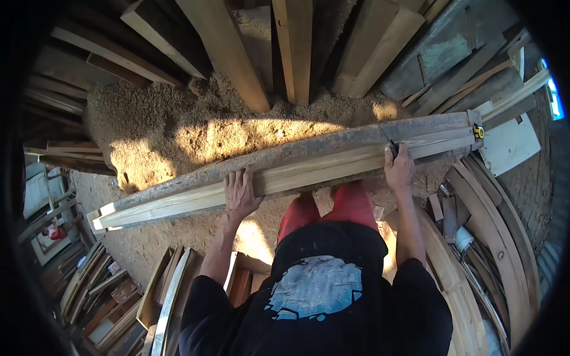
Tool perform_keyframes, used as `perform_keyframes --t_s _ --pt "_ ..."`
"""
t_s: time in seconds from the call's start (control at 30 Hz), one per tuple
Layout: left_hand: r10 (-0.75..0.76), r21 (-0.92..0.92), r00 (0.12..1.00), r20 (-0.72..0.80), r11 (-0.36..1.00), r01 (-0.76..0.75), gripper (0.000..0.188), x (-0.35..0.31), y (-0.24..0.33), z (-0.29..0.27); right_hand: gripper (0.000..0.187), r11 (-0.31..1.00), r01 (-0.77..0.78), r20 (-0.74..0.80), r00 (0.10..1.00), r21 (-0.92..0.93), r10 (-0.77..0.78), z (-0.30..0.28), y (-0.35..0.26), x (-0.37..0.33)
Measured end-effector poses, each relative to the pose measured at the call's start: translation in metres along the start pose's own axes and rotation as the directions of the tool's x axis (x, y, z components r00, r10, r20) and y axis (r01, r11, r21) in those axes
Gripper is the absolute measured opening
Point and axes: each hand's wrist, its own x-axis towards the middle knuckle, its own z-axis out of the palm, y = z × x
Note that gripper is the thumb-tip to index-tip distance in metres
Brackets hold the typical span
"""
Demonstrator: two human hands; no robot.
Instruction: The person aligns wooden beams and boards, then marks lines across them using a square ruler and a pencil.
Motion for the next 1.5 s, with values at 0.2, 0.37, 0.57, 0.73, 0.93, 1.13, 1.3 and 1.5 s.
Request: perform_keyframes --t_s 0.2,0.37,0.57,0.73,0.93,1.13,1.3,1.5 --pt "-0.005 0.125 0.997 -0.075 0.992 0.014 0.093 0.001 0.002 0.005 0.033 0.996 -0.035 -0.122 0.992 0.079 0.044 0.019 0.012 0.001" --pt "-0.029 0.148 0.997 -0.067 0.988 0.039 0.09 -0.005 -0.001 0.007 0.029 0.989 -0.13 -0.077 0.988 0.077 0.135 0.018 -0.025 -0.004" --pt "0.026 0.179 0.997 -0.076 0.984 -0.012 0.091 0.002 0.0 0.014 0.027 0.968 0.115 -0.046 0.993 0.223 -0.108 0.021 -0.068 -0.043" --pt "0.039 0.176 0.995 -0.089 0.984 -0.023 0.093 0.002 -0.004 0.015 0.029 0.888 0.218 -0.085 0.976 0.405 -0.2 0.022 -0.09 -0.065" --pt "0.052 0.202 0.996 -0.077 0.979 -0.035 0.099 -0.003 -0.012 0.018 0.027 0.642 -0.062 -0.096 0.973 0.764 0.208 0.013 -0.086 -0.06" --pt "0.009 0.195 1.0 -0.02 0.981 -0.005 0.097 -0.003 -0.007 0.01 0.022 0.477 -0.089 -0.137 0.898 0.875 0.419 0.05 -0.079 -0.075" --pt "0.114 0.031 0.993 -0.008 0.993 -0.114 0.098 0.001 -0.008 0.002 0.012 0.094 -0.224 0.135 0.819 0.97 0.557 0.066 -0.117 -0.131" --pt "0.277 -0.115 0.956 0.102 0.957 -0.265 0.098 -0.005 -0.056 -0.014 0.004 0.123 -0.419 0.351 0.86 0.899 0.37 0.098 -0.193 -0.206"
